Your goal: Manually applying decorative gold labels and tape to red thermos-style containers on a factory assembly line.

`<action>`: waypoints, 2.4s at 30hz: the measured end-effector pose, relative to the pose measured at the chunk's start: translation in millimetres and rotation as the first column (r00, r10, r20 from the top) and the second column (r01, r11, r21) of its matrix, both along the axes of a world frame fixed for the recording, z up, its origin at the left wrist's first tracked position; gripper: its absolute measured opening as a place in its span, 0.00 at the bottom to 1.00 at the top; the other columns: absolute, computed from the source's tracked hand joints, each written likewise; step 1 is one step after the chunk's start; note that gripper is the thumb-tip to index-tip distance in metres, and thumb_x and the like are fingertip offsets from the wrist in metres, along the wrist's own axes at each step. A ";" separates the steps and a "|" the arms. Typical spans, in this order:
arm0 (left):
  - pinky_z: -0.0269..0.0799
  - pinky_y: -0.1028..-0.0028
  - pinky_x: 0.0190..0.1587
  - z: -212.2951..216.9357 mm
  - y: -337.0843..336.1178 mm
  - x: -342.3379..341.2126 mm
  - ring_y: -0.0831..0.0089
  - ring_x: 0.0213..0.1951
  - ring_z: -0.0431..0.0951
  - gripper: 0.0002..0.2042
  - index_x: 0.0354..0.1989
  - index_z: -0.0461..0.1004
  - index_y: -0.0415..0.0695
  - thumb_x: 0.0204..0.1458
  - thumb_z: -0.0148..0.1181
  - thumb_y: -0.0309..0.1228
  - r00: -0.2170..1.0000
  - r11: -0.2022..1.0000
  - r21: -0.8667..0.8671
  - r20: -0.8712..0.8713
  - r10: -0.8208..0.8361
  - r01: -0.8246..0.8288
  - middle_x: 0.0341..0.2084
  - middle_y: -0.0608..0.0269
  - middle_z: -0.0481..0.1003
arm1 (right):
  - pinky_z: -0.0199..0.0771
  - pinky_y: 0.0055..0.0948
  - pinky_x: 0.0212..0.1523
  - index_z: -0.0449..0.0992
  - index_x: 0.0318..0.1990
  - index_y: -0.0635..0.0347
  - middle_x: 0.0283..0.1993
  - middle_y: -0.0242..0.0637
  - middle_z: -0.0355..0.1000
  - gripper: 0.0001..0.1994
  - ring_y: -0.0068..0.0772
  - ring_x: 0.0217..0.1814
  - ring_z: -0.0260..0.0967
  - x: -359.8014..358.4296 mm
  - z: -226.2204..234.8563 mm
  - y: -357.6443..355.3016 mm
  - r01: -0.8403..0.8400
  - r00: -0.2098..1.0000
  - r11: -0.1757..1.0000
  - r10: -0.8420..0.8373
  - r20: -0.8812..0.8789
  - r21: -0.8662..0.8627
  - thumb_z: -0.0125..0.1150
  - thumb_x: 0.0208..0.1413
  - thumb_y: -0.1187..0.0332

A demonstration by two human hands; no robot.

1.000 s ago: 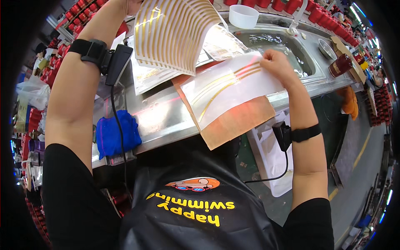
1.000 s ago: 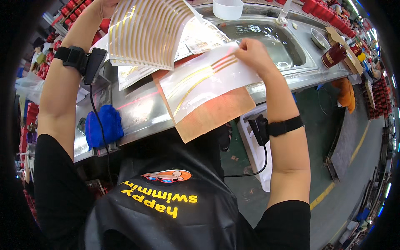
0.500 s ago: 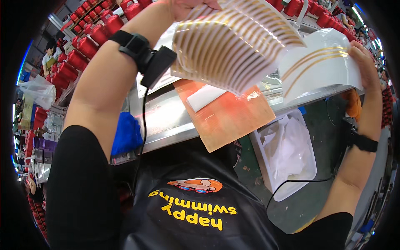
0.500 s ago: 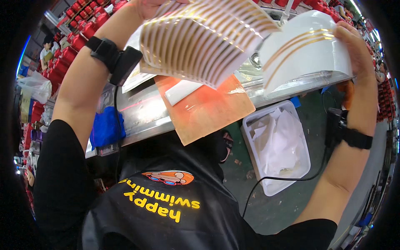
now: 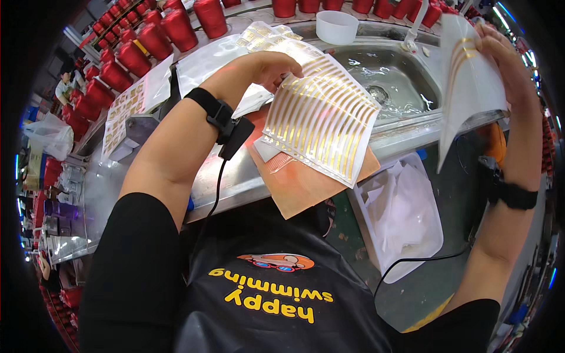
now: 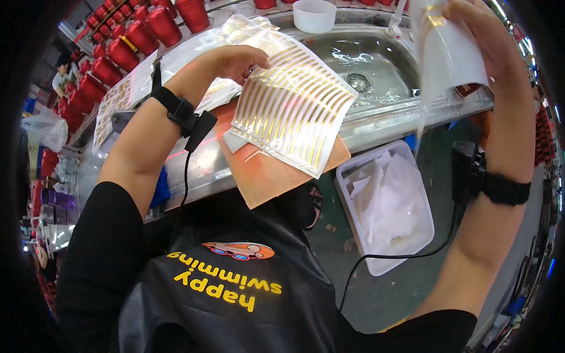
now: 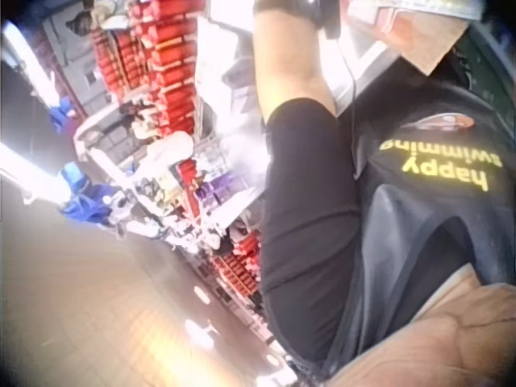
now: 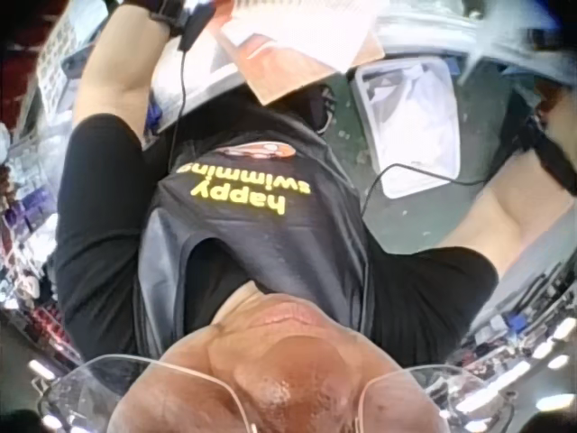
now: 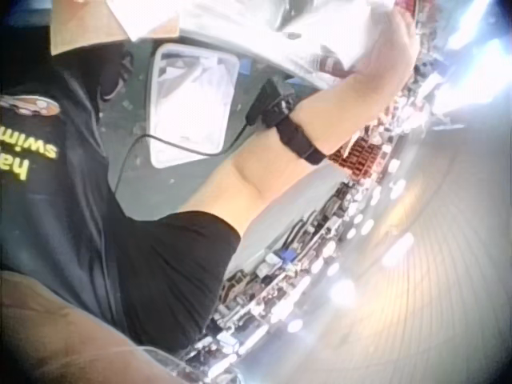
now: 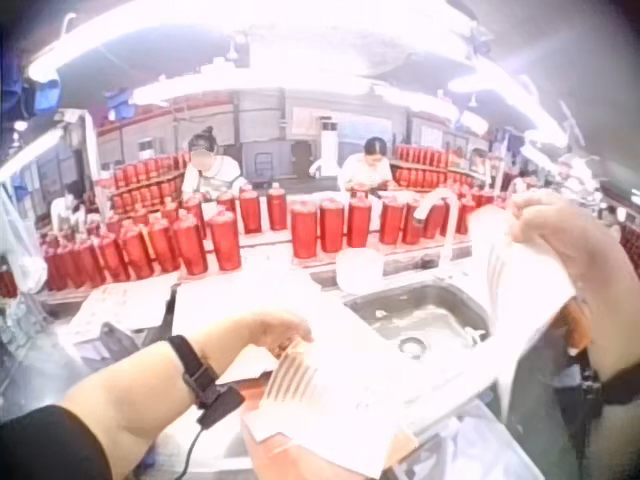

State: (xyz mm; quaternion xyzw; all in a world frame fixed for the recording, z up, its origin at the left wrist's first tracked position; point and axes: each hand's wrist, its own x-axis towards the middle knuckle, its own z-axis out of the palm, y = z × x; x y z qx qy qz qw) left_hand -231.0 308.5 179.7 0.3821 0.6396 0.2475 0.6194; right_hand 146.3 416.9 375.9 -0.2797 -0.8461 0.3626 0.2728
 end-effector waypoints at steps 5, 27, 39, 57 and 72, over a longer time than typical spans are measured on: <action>0.70 0.59 0.51 -0.2 -35.0 -8.3 0.63 0.44 0.76 0.23 0.54 0.65 0.37 0.50 0.55 0.34 0.994 0.993 0.040 0.017 0.107 -0.108 0.49 0.56 0.70 | 0.72 0.19 0.22 0.73 0.31 0.63 0.25 0.39 0.72 0.01 0.25 0.21 0.69 -79.7 2.7 -33.6 -0.118 0.952 0.937 0.012 -0.306 -0.329 0.56 0.51 0.77; 0.72 0.62 0.39 -11.4 -80.8 56.2 0.59 0.40 0.75 0.34 0.61 0.52 0.40 0.40 0.53 0.26 0.871 0.912 0.346 -0.352 0.344 -0.221 0.38 0.46 0.72 | 0.64 0.23 0.31 0.74 0.34 0.60 0.29 0.29 0.67 0.10 0.23 0.31 0.64 -115.0 -191.0 56.8 0.053 0.879 0.921 0.141 0.456 -0.387 0.55 0.41 0.70; 0.69 0.64 0.48 36.1 -132.1 -22.1 0.55 0.47 0.75 0.27 0.60 0.63 0.49 0.46 0.50 0.26 0.517 0.916 0.367 -0.822 0.239 0.160 0.46 0.47 0.74 | 0.76 0.34 0.28 0.74 0.41 0.62 0.35 0.38 0.72 0.15 0.31 0.32 0.73 -85.7 -208.0 0.0 0.244 0.773 0.807 0.173 0.610 -0.538 0.56 0.43 0.71; 0.68 0.75 0.39 19.1 -423.4 -92.8 0.74 0.34 0.73 0.14 0.48 0.72 0.38 0.54 0.52 0.29 0.633 0.543 0.804 -0.294 0.716 -0.241 0.34 0.59 0.74 | 0.70 0.41 0.36 0.75 0.32 0.61 0.27 0.51 0.72 0.09 0.52 0.33 0.71 -352.7 -203.6 -171.0 -0.417 0.835 0.823 0.181 0.519 0.385 0.58 0.51 0.64; 0.59 0.59 0.47 -67.6 -408.7 -70.9 0.51 0.43 0.63 0.15 0.43 0.71 0.43 0.44 0.61 0.27 0.377 0.465 0.869 -0.379 0.845 -0.167 0.42 0.50 0.65 | 0.72 0.35 0.40 0.76 0.43 0.62 0.34 0.47 0.75 0.13 0.44 0.35 0.73 -347.8 -181.3 -214.7 -0.283 0.894 0.910 0.137 0.427 0.302 0.59 0.54 0.63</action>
